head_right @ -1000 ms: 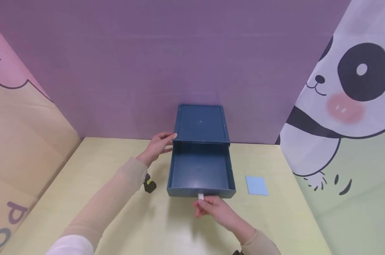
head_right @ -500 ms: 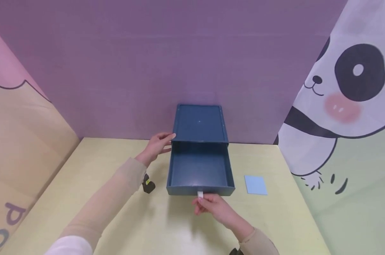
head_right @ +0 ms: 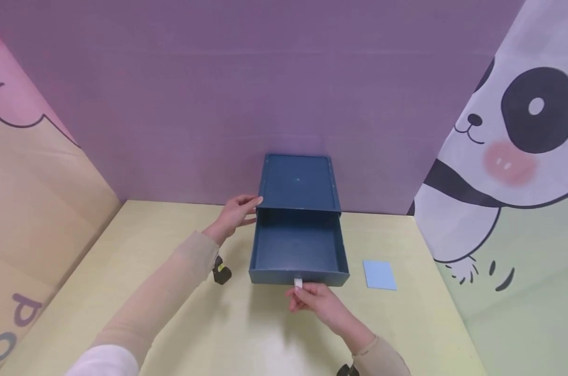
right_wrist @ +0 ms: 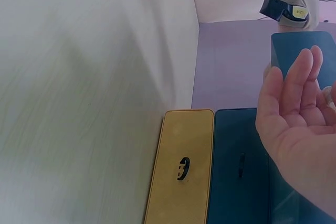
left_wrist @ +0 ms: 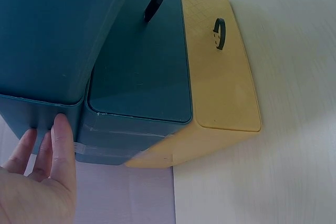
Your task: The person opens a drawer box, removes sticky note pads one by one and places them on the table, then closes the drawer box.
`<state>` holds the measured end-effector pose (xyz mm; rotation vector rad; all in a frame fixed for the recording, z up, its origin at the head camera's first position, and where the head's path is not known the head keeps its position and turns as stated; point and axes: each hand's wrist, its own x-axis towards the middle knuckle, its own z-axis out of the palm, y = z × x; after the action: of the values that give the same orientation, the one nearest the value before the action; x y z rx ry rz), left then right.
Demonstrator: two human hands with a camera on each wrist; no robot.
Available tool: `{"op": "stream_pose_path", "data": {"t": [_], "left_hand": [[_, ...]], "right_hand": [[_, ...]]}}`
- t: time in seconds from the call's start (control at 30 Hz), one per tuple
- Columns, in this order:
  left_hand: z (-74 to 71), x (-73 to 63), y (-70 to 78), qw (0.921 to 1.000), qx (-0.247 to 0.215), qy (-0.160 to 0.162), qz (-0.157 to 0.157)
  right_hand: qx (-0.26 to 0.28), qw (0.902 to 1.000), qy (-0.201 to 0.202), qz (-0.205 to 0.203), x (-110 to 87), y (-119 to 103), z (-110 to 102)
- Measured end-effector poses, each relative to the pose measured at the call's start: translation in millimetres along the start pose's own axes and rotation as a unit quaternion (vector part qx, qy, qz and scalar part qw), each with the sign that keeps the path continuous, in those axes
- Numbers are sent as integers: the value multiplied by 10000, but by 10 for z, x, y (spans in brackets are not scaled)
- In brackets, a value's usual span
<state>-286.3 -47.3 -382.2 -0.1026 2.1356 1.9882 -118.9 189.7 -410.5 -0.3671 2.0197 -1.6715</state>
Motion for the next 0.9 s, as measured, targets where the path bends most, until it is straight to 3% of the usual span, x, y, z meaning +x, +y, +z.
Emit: {"op": "stream_pose_path", "data": {"t": [0.2, 0.33, 0.63, 0.9], "left_hand": [[-68, -39, -31, 10000, -38, 84, -36], [-106, -56, -39, 9996, -12, 236, 139], [-8, -38, -6, 9999, -42, 28, 95], [-4, -56, 14, 10000, -57, -53, 51]], "right_hand": [[76, 10000, 9, -44, 54, 33, 34], [111, 9999, 65, -95, 101, 46, 49], [267, 9992, 290, 82, 62, 33, 4], [311, 9987, 408, 69, 88, 21, -13]]}}
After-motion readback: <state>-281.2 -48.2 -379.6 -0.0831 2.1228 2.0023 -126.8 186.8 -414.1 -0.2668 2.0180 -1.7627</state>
